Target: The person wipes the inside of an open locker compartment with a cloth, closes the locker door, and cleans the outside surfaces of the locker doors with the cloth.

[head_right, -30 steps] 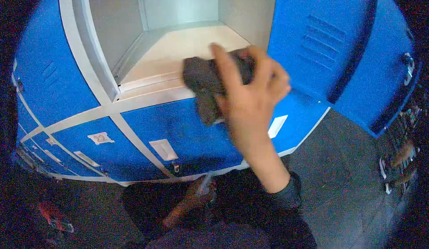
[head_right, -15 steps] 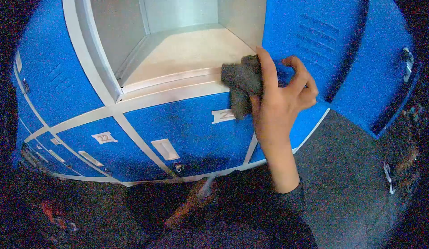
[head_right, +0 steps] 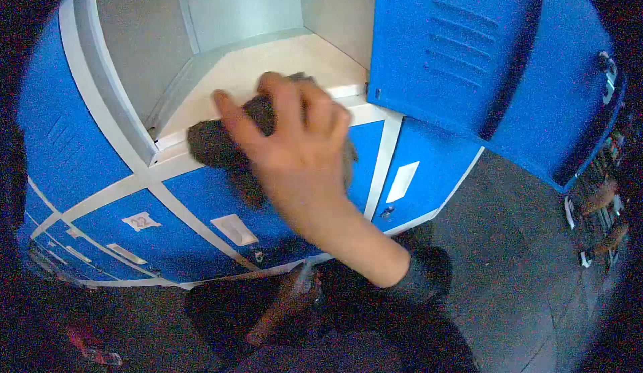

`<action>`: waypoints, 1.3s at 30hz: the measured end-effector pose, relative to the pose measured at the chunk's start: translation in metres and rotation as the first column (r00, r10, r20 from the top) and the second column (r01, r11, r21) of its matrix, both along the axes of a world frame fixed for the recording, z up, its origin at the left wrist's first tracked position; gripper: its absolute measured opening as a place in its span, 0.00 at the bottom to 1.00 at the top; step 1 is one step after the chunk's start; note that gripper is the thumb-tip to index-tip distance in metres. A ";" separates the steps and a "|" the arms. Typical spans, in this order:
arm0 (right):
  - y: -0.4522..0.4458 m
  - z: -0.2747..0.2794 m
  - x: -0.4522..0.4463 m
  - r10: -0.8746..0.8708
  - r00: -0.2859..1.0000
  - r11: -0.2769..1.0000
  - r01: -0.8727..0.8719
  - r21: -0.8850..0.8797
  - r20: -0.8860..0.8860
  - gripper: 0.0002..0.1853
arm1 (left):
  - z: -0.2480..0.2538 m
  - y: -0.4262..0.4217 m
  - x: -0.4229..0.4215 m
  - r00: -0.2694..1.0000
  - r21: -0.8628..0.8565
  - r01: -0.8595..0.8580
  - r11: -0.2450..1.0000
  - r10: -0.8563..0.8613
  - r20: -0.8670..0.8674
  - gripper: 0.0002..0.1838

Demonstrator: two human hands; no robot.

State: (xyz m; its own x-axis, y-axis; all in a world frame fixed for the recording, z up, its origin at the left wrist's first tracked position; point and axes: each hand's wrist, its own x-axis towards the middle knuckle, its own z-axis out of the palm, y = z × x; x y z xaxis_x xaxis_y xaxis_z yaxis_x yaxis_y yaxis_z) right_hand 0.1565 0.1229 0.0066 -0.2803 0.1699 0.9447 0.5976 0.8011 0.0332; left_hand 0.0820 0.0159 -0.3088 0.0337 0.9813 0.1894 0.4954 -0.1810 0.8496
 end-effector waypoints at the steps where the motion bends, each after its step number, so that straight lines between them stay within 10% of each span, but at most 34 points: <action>1: -0.003 -0.001 -0.006 0.037 0.999 0.999 -0.037 -0.014 -0.002 0.46 | 0.005 -0.002 0.000 0.999 -0.020 0.000 1.000 0.000 0.041 0.21; 16: 0.019 0.012 0.075 -0.388 0.920 0.921 0.389 0.009 -0.054 0.48 | 0.007 -0.009 0.003 1.000 0.127 0.028 0.992 -0.027 -0.008 0.23; 27: -0.014 0.008 -0.004 0.032 0.999 0.999 -0.032 0.010 0.031 0.40 | 0.019 -0.010 0.000 0.996 -0.013 0.036 0.999 -0.034 0.084 0.24; 31: -0.007 0.007 0.009 -0.077 0.997 0.997 0.077 0.022 -0.001 0.43 | 0.000 -0.012 0.003 0.998 0.250 -0.014 0.968 -0.001 0.062 0.23; 39: 0.018 0.008 0.072 -0.418 0.908 0.909 0.418 -0.009 -0.041 0.49 | 0.006 -0.009 0.000 1.000 0.030 0.003 1.000 -0.003 -0.004 0.26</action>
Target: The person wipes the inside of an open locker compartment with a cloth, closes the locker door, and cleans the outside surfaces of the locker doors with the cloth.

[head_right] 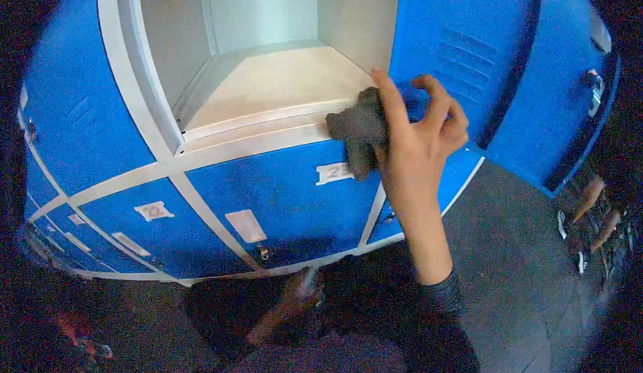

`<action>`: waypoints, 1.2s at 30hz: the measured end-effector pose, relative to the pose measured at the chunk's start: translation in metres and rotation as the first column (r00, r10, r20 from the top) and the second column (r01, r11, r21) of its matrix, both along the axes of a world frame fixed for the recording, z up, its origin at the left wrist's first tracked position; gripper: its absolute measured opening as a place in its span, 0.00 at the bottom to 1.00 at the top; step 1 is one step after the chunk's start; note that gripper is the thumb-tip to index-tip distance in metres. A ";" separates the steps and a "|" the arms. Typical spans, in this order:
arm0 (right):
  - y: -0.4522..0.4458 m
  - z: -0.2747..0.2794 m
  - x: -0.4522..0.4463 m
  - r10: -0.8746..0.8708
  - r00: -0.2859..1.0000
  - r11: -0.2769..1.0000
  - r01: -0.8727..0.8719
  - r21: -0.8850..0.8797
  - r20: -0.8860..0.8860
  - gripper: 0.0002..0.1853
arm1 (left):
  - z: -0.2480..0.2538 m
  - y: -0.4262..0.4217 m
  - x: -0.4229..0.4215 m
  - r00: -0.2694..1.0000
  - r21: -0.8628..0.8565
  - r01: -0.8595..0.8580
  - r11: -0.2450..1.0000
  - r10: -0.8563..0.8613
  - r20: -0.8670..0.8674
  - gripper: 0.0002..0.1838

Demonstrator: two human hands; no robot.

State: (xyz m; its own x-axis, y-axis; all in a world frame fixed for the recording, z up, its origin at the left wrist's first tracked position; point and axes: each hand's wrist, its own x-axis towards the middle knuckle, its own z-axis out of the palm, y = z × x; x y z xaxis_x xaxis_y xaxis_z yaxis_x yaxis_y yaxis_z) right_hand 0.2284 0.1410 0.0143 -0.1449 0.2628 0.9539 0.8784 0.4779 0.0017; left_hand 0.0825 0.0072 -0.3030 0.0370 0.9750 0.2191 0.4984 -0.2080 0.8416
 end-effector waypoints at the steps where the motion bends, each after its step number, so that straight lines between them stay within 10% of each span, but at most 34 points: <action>1: 0.000 0.000 -0.001 0.000 1.000 1.000 0.000 -0.002 0.002 0.49 | -0.001 0.001 0.000 0.999 0.045 -0.012 0.999 0.013 -0.032 0.26; 10: -0.026 -0.005 -0.055 0.296 0.955 0.955 -0.296 -0.010 0.020 0.48 | 0.016 -0.002 0.002 0.998 -0.168 -0.024 0.986 0.032 0.049 0.23; 13: -0.022 -0.004 -0.046 0.296 0.955 0.955 -0.296 -0.028 0.005 0.48 | -0.006 0.000 0.001 0.995 0.137 -0.003 0.991 0.017 -0.099 0.21; 24: 0.000 -0.005 -0.001 0.086 0.994 0.996 -0.087 -0.011 -0.073 0.50 | 0.006 0.001 0.000 0.997 0.043 -0.009 0.999 0.013 -0.075 0.23; 36: -0.046 -0.010 -0.119 0.603 0.794 0.798 -0.601 -0.054 0.081 0.35 | 0.010 -0.005 0.005 0.980 0.039 -0.018 0.999 0.010 0.196 0.21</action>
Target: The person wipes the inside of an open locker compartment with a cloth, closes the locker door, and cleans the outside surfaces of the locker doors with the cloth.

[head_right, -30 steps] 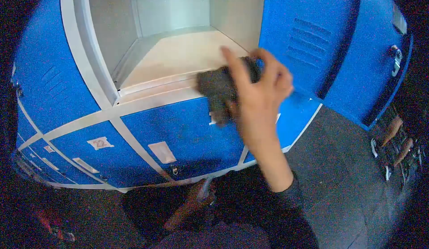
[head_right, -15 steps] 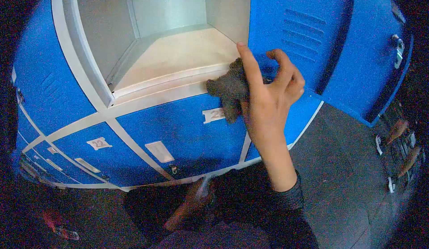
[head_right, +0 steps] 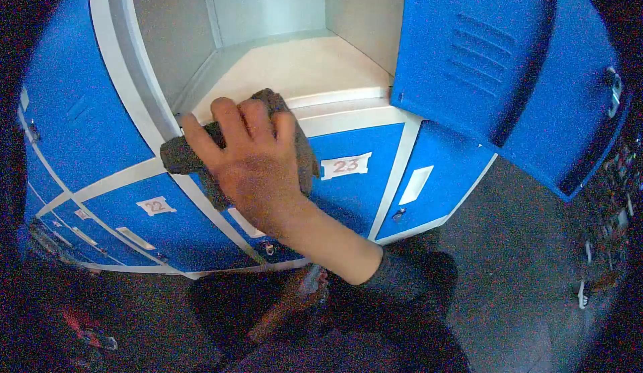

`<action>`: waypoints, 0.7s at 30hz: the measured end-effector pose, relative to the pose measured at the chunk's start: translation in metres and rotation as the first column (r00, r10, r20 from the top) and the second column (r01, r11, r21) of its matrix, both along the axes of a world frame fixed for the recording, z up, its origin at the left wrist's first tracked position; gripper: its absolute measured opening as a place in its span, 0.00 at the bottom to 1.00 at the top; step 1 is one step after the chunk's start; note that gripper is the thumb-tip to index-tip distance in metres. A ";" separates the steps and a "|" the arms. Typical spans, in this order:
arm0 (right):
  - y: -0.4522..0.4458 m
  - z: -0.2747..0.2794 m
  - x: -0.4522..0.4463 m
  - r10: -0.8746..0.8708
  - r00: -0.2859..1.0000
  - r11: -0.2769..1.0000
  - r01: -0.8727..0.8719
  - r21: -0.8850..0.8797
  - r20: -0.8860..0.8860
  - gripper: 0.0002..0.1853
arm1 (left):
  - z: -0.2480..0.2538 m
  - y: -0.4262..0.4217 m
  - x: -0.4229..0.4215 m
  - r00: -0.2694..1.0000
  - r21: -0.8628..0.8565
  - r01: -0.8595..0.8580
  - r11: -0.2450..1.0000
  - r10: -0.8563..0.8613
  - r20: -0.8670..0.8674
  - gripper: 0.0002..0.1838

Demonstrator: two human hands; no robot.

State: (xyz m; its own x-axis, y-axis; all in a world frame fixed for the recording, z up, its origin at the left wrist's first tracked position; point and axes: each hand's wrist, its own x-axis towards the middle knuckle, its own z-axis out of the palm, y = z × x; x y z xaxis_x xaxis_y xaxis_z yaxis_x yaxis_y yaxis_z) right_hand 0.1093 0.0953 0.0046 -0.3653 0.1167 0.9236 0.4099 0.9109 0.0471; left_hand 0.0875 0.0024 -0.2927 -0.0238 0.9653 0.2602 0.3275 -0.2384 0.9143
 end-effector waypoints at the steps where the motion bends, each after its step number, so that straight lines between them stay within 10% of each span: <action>1: 0.001 0.000 0.001 0.007 1.000 1.000 -0.007 -0.009 0.009 0.35 | 0.006 -0.001 -0.001 0.999 -0.070 0.035 0.997 -0.033 0.019 0.21; 10: 0.047 0.002 0.094 -0.219 0.921 0.967 0.161 -0.198 -0.321 0.32 | 0.005 -0.001 -0.002 0.993 -0.109 -0.033 0.993 0.020 -0.119 0.19; 17: 0.049 -0.019 0.078 -0.283 0.939 0.954 0.297 0.048 -0.197 0.20 | -0.005 0.006 -0.008 0.997 -0.091 -0.006 0.996 -0.002 -0.083 0.21; 21: 0.028 -0.018 0.038 -0.053 0.997 0.998 0.054 0.025 -0.049 0.20 | -0.024 0.008 -0.012 0.994 -0.051 0.034 0.998 -0.039 -0.102 0.22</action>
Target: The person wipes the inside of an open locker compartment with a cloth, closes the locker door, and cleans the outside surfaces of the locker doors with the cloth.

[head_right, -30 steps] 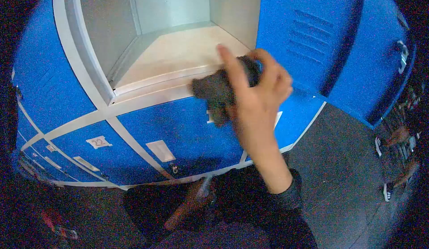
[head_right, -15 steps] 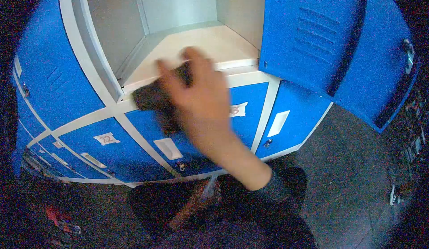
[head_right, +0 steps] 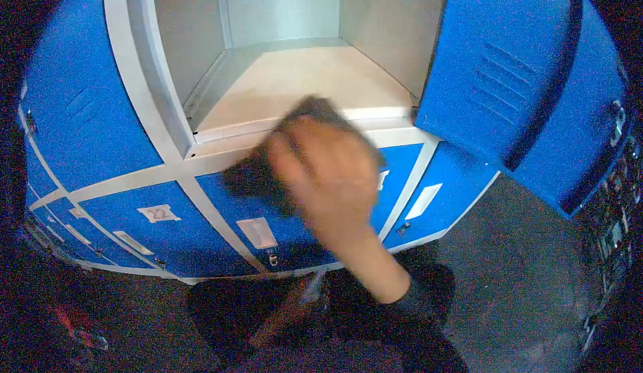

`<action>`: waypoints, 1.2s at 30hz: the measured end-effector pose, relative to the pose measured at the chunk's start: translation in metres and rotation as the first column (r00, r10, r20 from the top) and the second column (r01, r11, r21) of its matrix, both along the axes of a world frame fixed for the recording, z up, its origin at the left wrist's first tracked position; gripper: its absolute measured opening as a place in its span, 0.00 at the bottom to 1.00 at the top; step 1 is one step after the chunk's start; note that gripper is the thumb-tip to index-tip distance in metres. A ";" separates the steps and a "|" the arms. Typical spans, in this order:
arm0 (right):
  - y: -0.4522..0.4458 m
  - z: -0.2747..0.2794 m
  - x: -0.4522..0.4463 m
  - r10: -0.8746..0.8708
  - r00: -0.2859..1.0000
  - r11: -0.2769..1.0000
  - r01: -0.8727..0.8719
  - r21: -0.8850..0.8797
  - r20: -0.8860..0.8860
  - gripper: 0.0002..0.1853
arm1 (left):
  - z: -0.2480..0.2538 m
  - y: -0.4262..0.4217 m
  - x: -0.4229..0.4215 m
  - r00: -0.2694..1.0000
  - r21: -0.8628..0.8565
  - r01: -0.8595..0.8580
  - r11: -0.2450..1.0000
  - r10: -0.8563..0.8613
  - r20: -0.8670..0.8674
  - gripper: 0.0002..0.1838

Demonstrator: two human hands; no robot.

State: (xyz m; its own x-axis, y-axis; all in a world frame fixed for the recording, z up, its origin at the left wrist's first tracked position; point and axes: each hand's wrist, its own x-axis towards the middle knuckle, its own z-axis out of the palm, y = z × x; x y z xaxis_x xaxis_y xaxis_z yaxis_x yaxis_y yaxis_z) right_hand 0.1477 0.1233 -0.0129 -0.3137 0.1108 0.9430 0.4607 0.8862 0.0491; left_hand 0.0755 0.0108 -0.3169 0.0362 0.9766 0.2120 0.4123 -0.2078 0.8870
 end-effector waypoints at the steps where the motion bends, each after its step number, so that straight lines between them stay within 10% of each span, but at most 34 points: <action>1: -0.006 -0.002 -0.018 0.111 0.994 0.989 -0.110 -0.096 0.005 0.21 | -0.002 0.000 0.001 1.000 0.013 -0.008 1.000 0.007 0.014 0.22; 4: -0.037 0.009 -0.058 0.314 0.949 0.937 -0.312 -0.158 -0.011 0.17 | 0.003 -0.004 0.009 0.985 0.081 -0.109 0.991 0.097 0.140 0.21; 6: -0.036 0.002 -0.075 0.246 0.967 0.947 -0.253 0.197 0.061 0.18 | 0.007 -0.003 0.006 0.993 -0.026 -0.075 0.997 0.077 0.089 0.21; 15: -0.011 -0.001 -0.025 0.152 0.984 0.988 -0.151 -0.008 0.089 0.35 | 0.005 -0.007 0.002 0.997 0.087 -0.070 0.994 0.069 0.018 0.22; 21: 0.030 0.003 0.056 -0.141 0.990 0.987 0.140 0.082 0.005 0.29 | 0.023 -0.003 0.002 0.997 -0.039 -0.056 0.998 0.053 -0.056 0.21; 29: 0.006 0.000 -0.010 0.368 0.921 0.921 -0.380 0.089 0.131 0.23 | 0.010 -0.001 0.006 0.994 0.034 -0.103 0.994 0.104 -0.038 0.20; 36: -0.026 0.012 -0.069 0.356 0.930 0.921 -0.366 0.136 0.091 0.20 | 0.019 -0.011 0.000 0.977 -0.025 -0.032 0.999 0.037 0.208 0.20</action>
State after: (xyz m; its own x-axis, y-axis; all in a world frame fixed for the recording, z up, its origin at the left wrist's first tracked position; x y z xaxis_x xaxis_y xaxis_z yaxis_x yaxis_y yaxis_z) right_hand 0.0788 0.0969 -0.0010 -0.3655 -0.1605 0.9168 0.1023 0.9721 0.2110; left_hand 0.0751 0.0000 -0.2980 -0.0404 0.9808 0.1908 0.2247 -0.1771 0.9582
